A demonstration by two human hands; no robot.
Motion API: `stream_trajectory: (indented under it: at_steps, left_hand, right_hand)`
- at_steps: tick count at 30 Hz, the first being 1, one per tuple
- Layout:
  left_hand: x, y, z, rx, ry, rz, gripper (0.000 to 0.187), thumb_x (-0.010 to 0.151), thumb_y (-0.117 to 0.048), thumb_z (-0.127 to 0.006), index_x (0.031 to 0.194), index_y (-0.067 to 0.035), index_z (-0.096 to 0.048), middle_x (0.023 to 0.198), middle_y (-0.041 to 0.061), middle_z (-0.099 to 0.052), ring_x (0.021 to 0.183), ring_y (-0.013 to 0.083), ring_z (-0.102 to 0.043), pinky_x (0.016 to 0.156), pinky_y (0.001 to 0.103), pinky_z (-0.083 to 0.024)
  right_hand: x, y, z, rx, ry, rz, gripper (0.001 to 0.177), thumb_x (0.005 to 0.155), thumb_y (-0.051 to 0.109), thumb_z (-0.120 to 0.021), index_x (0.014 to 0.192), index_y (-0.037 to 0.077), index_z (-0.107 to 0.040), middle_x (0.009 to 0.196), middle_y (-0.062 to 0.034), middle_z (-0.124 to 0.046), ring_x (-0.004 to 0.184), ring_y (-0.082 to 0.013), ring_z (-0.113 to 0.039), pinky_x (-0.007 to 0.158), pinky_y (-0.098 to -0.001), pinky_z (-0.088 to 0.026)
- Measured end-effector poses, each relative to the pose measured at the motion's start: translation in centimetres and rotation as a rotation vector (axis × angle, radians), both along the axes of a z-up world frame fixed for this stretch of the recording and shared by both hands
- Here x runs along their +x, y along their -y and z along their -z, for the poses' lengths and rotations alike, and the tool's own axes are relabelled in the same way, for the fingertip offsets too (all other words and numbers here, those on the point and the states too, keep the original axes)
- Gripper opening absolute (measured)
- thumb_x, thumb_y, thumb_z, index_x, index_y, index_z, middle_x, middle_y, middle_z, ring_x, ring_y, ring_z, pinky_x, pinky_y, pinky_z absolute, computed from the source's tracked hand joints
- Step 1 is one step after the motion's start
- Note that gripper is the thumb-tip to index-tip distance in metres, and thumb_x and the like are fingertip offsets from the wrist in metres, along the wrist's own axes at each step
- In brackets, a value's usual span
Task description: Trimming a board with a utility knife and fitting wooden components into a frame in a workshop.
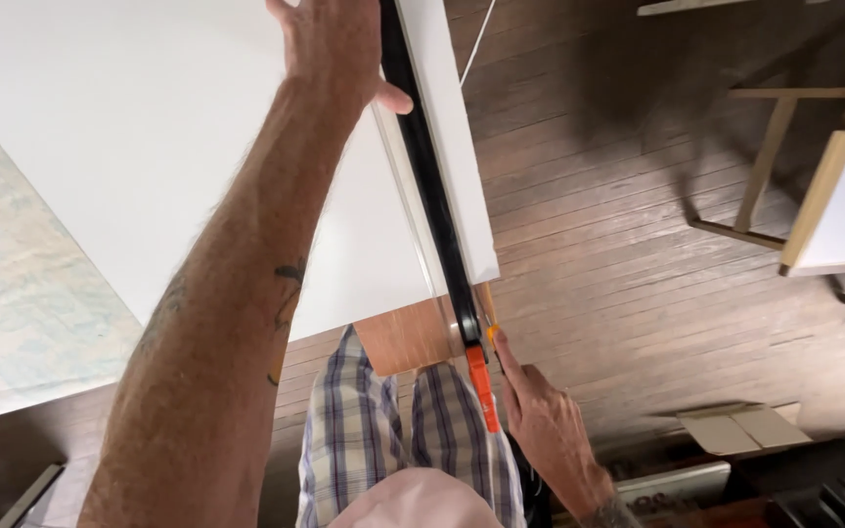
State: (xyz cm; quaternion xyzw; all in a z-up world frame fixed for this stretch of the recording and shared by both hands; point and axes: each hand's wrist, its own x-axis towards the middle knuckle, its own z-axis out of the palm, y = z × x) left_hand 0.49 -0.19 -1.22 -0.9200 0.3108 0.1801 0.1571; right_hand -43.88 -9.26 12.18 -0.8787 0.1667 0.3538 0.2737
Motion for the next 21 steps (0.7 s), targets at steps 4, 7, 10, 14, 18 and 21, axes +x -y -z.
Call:
stream_trajectory:
  at_steps: [4, 7, 10, 14, 18, 21]
  left_hand:
    - [-0.9, -0.3, -0.7, -0.035, -0.014, -0.078, 0.153, 0.034, -0.093, -0.083, 0.154, -0.014, -0.029, 0.146, 0.007, -0.049, 0.134, 0.0332, -0.041, 0.097, 0.069, -0.041]
    - [-0.8, 0.3, -2.0, 0.008, 0.017, -0.088, 0.171, 0.036, -0.094, -0.084, 0.164, -0.009, -0.01, 0.165, 0.011, -0.011, 0.151, 0.0332, -0.021, 0.099, 0.067, -0.045]
    - [-1.0, 0.4, -4.0, 0.033, 0.003, -0.092, 0.176, 0.039, -0.096, -0.085, 0.167, -0.008, -0.002, 0.17, 0.012, 0.01, 0.157, 0.0302, -0.015, 0.102, 0.062, -0.048]
    - [-1.6, 0.5, -4.3, 0.063, -0.042, -0.097, 0.17, 0.043, -0.093, -0.084, 0.166, -0.01, 0.0, 0.171, 0.01, 0.01, 0.158, 0.0283, -0.009, 0.105, 0.06, -0.044]
    - [-1.2, 0.6, -4.1, 0.065, -0.078, -0.118, 0.171, 0.044, -0.09, -0.087, 0.166, -0.01, 0.002, 0.172, 0.009, 0.012, 0.158, 0.028, -0.007, 0.106, 0.061, -0.041]
    - [-1.1, 0.5, -4.1, 0.039, -0.062, -0.119, 0.173, 0.04, -0.091, -0.088, 0.166, -0.01, -0.001, 0.172, 0.009, 0.009, 0.157, 0.0285, -0.009, 0.105, 0.063, -0.043]
  right_hand:
    - [2.4, 0.9, -3.2, 0.054, -0.011, 0.114, 0.068, 0.098, 0.026, -0.058, 0.16, 0.029, -0.03, 0.097, 0.0036, -0.072, 0.056, -0.0179, -0.063, 0.054, -0.0292, -0.057]
    - [11.1, 2.6, -6.1, 0.078, 0.042, 0.261, 0.065, 0.095, 0.024, -0.059, 0.158, 0.027, -0.041, 0.095, 0.0017, -0.077, 0.058, -0.018, -0.069, 0.057, -0.0313, -0.057]
    - [23.0, 3.2, -5.1, 0.091, 0.311, 0.255, 0.061, 0.101, 0.025, -0.056, 0.159, 0.018, -0.04, 0.086, -0.0038, -0.075, 0.052, -0.0112, -0.061, 0.055, -0.0297, -0.055]
    - [39.8, 3.2, -0.7, 0.193, 0.594, 0.225, 0.059, 0.105, 0.009, -0.047, 0.16, 0.022, -0.032, 0.109, -0.0084, -0.077, 0.057, -0.0247, -0.063, 0.071, -0.0354, -0.055]
    - [49.7, 4.8, 8.3, 0.12, 0.881, 0.053, 0.056, 0.103, 0.005, -0.049, 0.156, 0.013, -0.033, 0.136, -0.0125, -0.073, 0.071, -0.0367, -0.066, 0.071, -0.0444, -0.051]
    - [52.9, 4.7, 10.0, -0.026, 0.691, 0.134, 0.061, 0.102, 0.019, -0.05, 0.159, 0.029, -0.034, 0.079, -0.0199, -0.068, 0.084, -0.0492, -0.063, 0.084, -0.0615, -0.05]
